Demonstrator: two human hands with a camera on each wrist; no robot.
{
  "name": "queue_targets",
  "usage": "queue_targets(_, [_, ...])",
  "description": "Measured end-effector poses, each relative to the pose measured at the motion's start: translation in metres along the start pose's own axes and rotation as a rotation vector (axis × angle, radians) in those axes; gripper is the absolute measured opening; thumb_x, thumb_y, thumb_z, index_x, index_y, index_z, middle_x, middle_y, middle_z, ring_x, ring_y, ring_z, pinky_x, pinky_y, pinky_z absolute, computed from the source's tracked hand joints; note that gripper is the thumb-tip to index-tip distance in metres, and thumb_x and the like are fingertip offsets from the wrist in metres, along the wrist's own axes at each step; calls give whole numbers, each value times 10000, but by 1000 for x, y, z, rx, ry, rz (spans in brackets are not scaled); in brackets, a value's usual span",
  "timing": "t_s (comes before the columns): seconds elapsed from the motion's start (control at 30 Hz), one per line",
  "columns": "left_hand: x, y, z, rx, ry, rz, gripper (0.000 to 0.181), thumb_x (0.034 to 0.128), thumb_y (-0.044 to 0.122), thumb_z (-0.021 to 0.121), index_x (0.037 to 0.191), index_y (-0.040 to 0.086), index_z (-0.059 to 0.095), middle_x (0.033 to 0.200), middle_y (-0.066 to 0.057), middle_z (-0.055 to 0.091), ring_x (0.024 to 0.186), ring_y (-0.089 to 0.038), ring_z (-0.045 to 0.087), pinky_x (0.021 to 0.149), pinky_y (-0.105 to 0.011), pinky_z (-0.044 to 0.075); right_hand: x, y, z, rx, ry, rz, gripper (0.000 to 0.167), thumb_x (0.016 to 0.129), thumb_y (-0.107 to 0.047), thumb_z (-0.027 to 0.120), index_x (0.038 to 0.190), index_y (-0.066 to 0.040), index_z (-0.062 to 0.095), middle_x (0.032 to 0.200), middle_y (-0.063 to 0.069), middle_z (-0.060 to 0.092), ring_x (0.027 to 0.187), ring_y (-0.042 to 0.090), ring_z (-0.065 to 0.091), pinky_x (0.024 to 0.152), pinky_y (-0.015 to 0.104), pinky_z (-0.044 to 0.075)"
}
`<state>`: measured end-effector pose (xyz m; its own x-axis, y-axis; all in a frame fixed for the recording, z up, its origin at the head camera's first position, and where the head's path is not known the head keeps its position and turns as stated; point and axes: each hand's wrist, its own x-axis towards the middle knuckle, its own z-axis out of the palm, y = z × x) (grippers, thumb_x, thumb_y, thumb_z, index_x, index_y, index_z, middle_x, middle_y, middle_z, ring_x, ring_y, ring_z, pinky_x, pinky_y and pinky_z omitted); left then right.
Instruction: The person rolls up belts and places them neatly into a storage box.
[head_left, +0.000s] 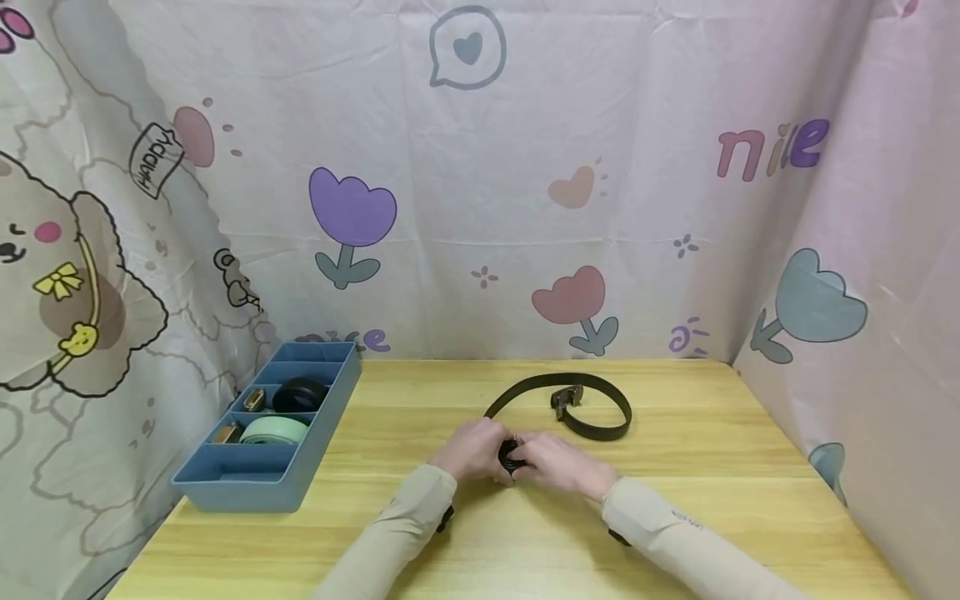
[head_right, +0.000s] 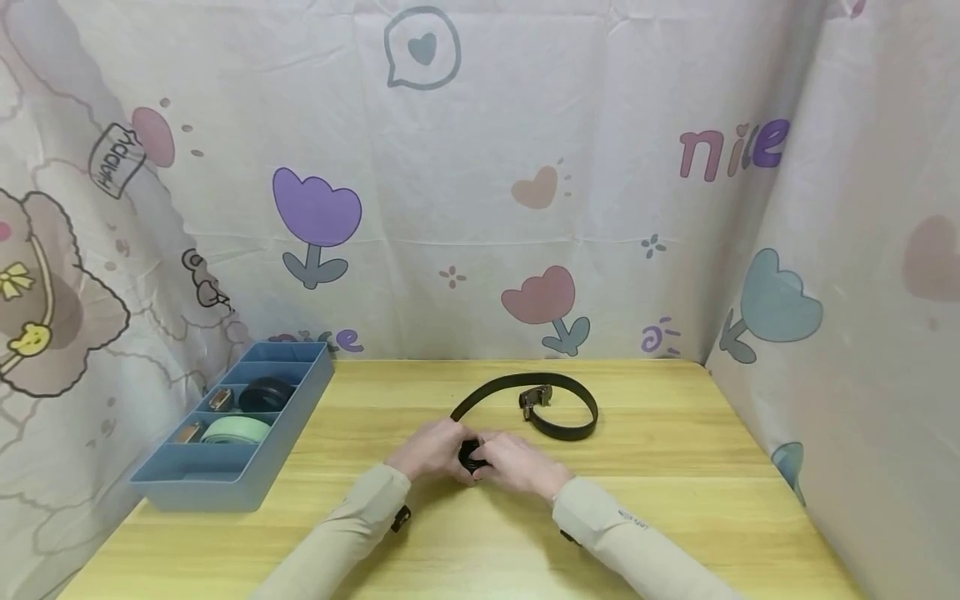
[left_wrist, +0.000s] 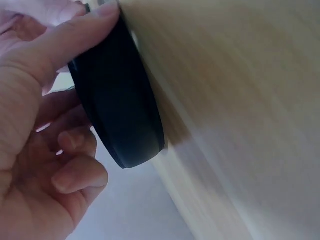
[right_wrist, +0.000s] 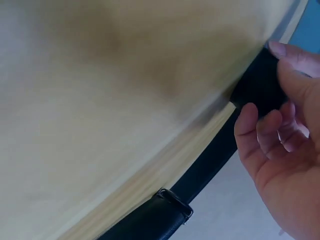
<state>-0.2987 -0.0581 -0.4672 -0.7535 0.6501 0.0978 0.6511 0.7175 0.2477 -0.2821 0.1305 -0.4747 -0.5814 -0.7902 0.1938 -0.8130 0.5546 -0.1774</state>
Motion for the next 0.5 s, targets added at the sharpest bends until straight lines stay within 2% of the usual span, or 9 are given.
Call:
queue_targets(0.07, [-1,0,1,5,-2,-6,353,596,361,921,853,261,700,772,159,644,671,-12,542,641,-208,459,0,0,1,13,5,-1,79,903,-222,694,944,-166,730,963,-59,632,859,37,583,766,199,504])
queue_targets(0.17, [-2,-1,0,-10,-23,0,382,625,307,919,933,250,701,853,150,667,740,-10,560,710,-213,476,1,2,-2,16,-1,-7,100,892,-208,702,977,-176,741,962,-67,633,870,23,580,789,198,506])
queue_targets(0.33, [-3,-3,-2,-50,-59,13,415,646,218,909,1008,241,708,920,125,692,778,-8,568,748,-211,481,0,5,-6,33,-56,-22,107,908,-230,686,1001,-200,730,983,-69,630,864,5,556,787,190,497])
queue_targets(0.43, [-2,-3,-2,-63,-53,10,441,621,209,917,1011,250,715,904,127,695,756,-8,565,728,-208,476,0,7,-8,93,-52,24,115,934,-292,659,997,-220,723,958,-96,623,828,-9,544,755,183,483])
queue_targets(0.5, [-2,-2,-2,-64,-55,-2,476,611,209,922,1038,245,716,915,128,696,768,-6,570,739,-206,480,0,9,-11,115,10,91,136,948,-335,636,981,-234,721,913,-116,622,787,-7,540,720,190,478])
